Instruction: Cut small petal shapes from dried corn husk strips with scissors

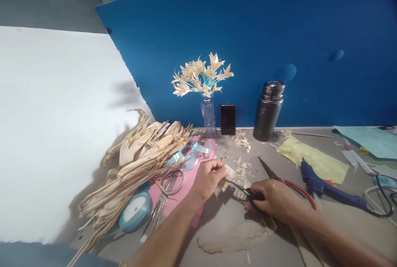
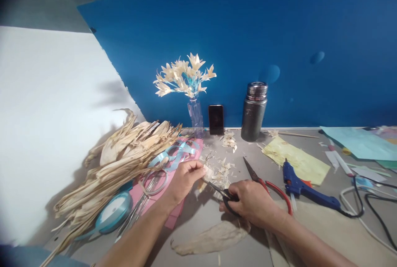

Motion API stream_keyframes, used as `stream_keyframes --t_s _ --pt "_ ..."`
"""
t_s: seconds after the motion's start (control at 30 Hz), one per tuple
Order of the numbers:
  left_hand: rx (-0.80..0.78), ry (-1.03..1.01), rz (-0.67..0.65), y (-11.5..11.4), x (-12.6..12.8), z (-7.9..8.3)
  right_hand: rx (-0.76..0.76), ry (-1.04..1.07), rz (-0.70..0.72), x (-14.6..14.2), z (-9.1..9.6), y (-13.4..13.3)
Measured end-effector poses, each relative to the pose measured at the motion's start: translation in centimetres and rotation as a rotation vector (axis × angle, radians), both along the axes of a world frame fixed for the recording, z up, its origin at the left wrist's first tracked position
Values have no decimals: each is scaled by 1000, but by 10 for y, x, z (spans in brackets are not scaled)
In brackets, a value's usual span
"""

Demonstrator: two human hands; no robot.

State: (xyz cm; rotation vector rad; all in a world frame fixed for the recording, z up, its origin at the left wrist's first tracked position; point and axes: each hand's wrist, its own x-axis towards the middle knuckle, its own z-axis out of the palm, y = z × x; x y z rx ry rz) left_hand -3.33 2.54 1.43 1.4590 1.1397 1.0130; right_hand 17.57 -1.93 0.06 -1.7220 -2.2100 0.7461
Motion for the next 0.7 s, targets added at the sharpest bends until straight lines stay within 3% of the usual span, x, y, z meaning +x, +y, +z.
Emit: stream_keyframes --t_s 0.2,0.37,0.5,0.7 --pt "14 -49 63 1 -1 2 57 -69 44 6 -3 0" --pt "-21 -229 194 7 -3 -3 83 -33 -42 11 -4 5" --pt "-135 -402 124 5 2 -6 54 101 -59 10 -2 7" --pt "-309 -675 11 -6 10 -3 -165 361 57 -3 0 -2"
